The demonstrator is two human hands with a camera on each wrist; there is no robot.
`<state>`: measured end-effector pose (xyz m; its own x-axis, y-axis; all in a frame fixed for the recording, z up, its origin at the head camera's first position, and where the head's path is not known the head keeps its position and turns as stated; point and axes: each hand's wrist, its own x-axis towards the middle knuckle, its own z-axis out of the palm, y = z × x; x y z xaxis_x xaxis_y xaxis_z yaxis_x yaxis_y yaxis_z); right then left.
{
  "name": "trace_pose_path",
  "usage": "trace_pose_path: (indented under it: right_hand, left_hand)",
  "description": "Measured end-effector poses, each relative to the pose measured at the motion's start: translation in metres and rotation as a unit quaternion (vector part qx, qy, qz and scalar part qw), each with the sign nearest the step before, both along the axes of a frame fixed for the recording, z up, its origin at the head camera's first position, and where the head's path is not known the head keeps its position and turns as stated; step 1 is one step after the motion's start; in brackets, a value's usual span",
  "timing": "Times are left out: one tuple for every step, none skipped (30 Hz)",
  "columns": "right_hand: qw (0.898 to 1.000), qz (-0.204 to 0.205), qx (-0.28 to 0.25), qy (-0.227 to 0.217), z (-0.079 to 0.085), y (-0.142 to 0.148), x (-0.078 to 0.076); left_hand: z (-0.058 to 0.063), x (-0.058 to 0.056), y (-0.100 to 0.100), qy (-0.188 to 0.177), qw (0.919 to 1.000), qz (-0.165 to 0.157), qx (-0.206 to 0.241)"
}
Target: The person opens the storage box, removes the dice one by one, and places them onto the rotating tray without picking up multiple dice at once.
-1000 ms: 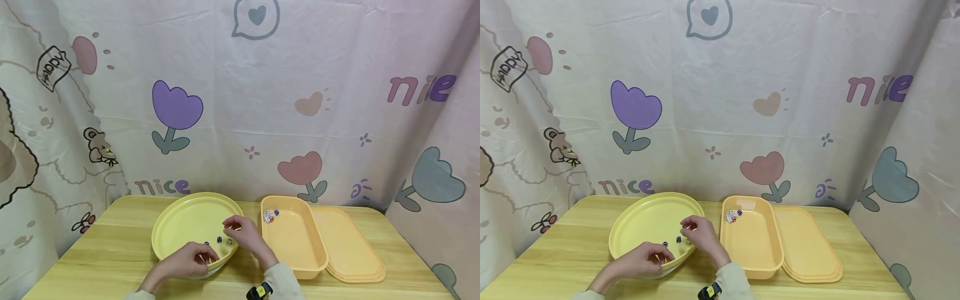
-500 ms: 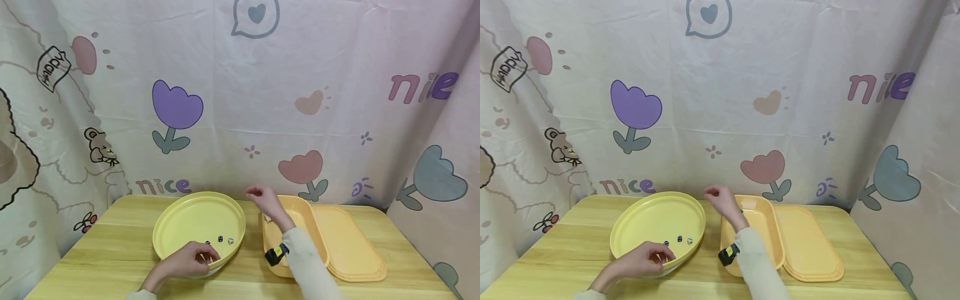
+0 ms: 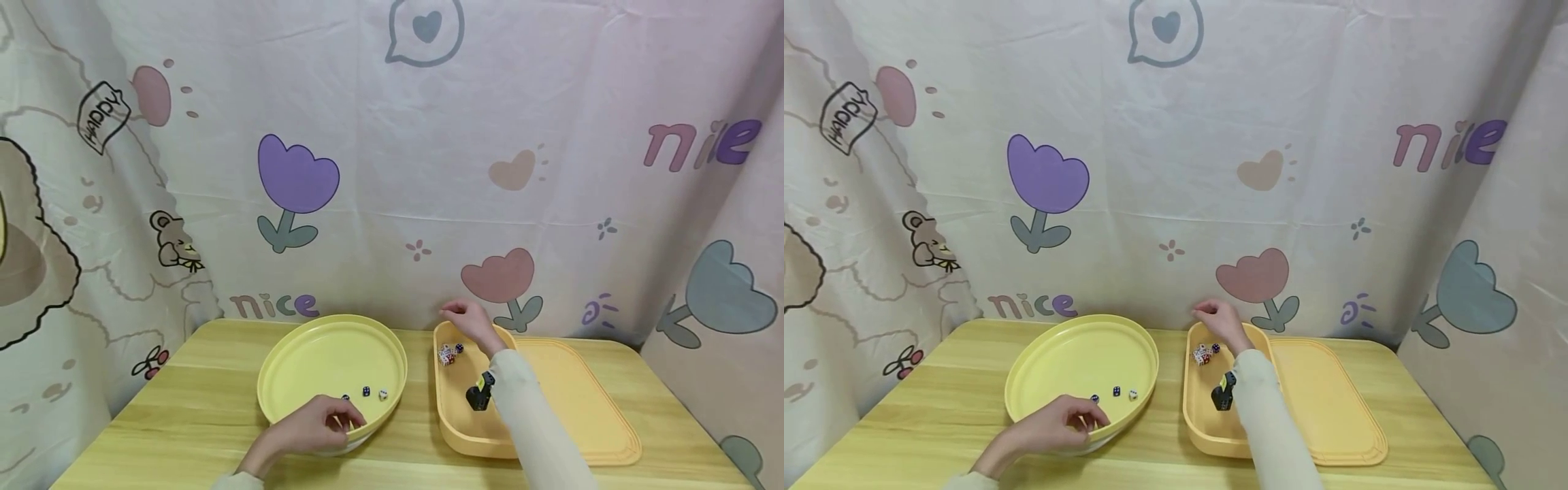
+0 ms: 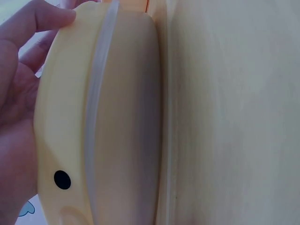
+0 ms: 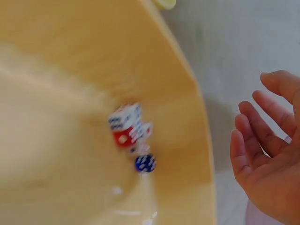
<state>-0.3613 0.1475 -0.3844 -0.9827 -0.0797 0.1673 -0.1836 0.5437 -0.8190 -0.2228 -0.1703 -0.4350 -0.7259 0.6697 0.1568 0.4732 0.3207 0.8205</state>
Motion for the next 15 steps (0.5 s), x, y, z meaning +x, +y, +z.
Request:
trace_pose_path:
  right_hand:
    - [1.0, -0.002, -0.001, -0.002, -0.002, 0.002, -0.001]
    - [1.0, -0.005, -0.002, -0.004, -0.005, 0.004, -0.001]
    - [1.0, -0.009, 0.001, -0.005, -0.008, 0.006, -0.001]
    - [1.0, -0.013, 0.004, -0.004, -0.011, 0.008, -0.001]
    - [1.0, -0.018, 0.008, -0.002, -0.014, 0.01, -0.001]
    - [1.0, -0.024, 0.011, 0.0, -0.017, 0.012, 0.0]
    - [1.0, -0.028, 0.013, 0.001, -0.019, 0.013, 0.0]
    - [0.999, -0.032, 0.015, 0.004, -0.022, 0.015, 0.001]
    - [0.999, -0.033, 0.02, 0.011, -0.024, 0.016, 0.001]
    - [0.999, -0.033, 0.022, 0.015, -0.027, 0.016, 0.002]
    - [0.999, -0.031, 0.025, 0.018, -0.029, 0.017, 0.002]
    - [0.999, -0.028, 0.028, 0.02, -0.031, 0.018, 0.002]
    - [0.999, -0.026, 0.033, 0.021, -0.034, 0.018, 0.002]
    - [0.999, -0.026, 0.036, 0.022, -0.037, 0.019, 0.002]
    - [0.999, -0.026, 0.039, 0.025, -0.039, 0.02, 0.002]
  left_hand:
    - [0.0, 0.0, 0.0, -0.001, 1.0, 0.0, 0.001]
    - [0.0, 0.0, 0.0, -0.002, 1.0, 0.0, 0.002]
    - [0.0, 0.0, 0.0, -0.003, 1.0, -0.002, 0.004]
    - [0.0, 0.0, 0.001, -0.003, 1.0, -0.004, 0.005]
    - [0.0, 0.0, 0.001, -0.001, 1.0, -0.006, 0.005]
    - [0.0, 0.001, 0.001, -0.001, 0.9999, -0.008, 0.006]
    - [0.0, 0.001, 0.001, -0.002, 0.9999, -0.009, 0.006]
    - [0.001, 0.001, 0.001, -0.002, 0.9999, -0.009, 0.004]
    - [0.001, 0.001, 0.001, 0.0, 1.0, -0.009, 0.003]
    - [0.001, 0.001, 0.001, 0.003, 1.0, -0.008, 0.001]
    - [0.002, 0.001, 0.0, 0.004, 1.0, -0.007, 0.0]
    - [0.002, 0.001, 0.0, 0.005, 1.0, -0.007, 0.0]
    - [0.002, 0.001, 0.0, 0.006, 1.0, -0.007, 0.001]
    - [0.003, 0.001, -0.001, 0.007, 0.9999, -0.008, 0.002]
    - [0.003, 0.001, -0.001, 0.006, 0.9999, -0.009, 0.003]
